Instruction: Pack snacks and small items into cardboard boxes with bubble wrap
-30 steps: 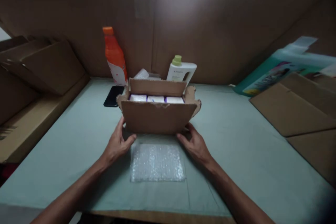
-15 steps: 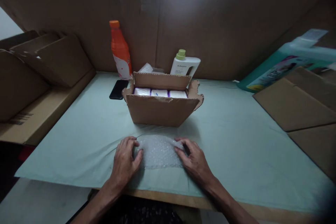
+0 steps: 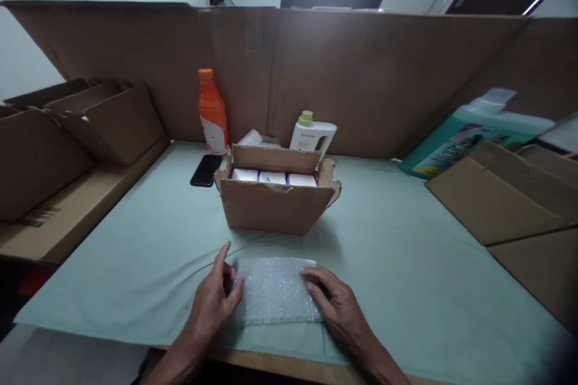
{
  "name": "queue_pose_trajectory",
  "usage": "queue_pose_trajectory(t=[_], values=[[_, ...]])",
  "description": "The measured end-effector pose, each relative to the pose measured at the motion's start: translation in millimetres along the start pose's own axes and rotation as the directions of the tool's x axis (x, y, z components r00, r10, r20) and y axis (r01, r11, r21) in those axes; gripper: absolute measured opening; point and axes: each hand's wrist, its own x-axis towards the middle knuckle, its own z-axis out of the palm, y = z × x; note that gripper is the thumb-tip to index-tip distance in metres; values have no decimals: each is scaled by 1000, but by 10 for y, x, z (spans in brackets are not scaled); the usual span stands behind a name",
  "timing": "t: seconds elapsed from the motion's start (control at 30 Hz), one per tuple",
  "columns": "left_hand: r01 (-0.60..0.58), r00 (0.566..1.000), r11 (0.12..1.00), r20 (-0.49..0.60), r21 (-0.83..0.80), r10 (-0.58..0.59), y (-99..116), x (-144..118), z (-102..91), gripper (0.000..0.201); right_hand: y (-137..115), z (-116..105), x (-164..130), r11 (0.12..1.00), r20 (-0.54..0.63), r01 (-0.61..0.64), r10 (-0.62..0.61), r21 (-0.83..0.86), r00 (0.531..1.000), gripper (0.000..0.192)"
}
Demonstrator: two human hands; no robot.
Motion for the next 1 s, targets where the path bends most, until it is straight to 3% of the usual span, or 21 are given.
queue_pose_trajectory(t=[0.07,0.13,0.3,0.37,0.4,0.43,0.53,0.6,0.67,0.7,0.73,0.77,0.87,0.9,0.93,1.0], values=[[70,998,987,9,-145,-70,61,18,-40,56,-6,6,0,1000,-11,0,0,21,1000,22],[81,997,978,10,-191,-80,91,20,-71,29,-6,15,0,1000,-18,-1,1,27,1000,23],[-149,985,989,-84,-1,149,65,-28,-60,16,-45,-17,21,999,-11,37,-37,19,999,22],[-282,947,957,-137,70,289,103,-5,-85,32,-131,-112,47,991,-80,132,-132,-8,988,21],[-383,899,917,-185,110,398,153,29,-124,44,-198,-186,69,977,-140,207,-212,-44,967,20],[-492,823,855,-233,161,518,227,79,-184,54,-282,-276,103,952,-207,292,-306,-95,929,21],[-733,527,591,-269,338,807,586,321,-464,62,-608,-598,313,832,-344,466,-550,-300,761,33],[-798,372,441,-239,410,897,885,539,-676,56,-824,-801,570,755,-393,491,-649,-435,651,40],[-809,288,356,-214,467,934,1163,789,-849,43,-975,-960,905,705,-421,487,-703,-516,573,39],[-800,283,345,-197,491,939,1280,922,-912,35,-1017,-1021,1087,702,-423,492,-707,-515,566,35],[-778,316,361,-177,515,932,1377,1059,-959,30,-1038,-1072,1267,717,-411,497,-691,-488,594,31],[-740,386,405,-153,537,910,1455,1196,-992,29,-1040,-1113,1438,747,-370,497,-656,-442,657,27],[-549,734,560,38,621,678,1595,1578,-1033,42,-1010,-1190,1842,869,-37,365,-399,-335,916,27],[-493,822,564,142,662,552,1621,1684,-1032,46,-1007,-1201,1935,894,98,283,-266,-349,959,26],[-464,871,541,247,701,425,1639,1776,-1024,47,-1013,-1203,2011,899,215,211,-135,-383,967,27],[-472,882,474,399,743,253,1660,1918,-981,44,-1046,-1184,2127,867,367,142,50,-478,929,28]])
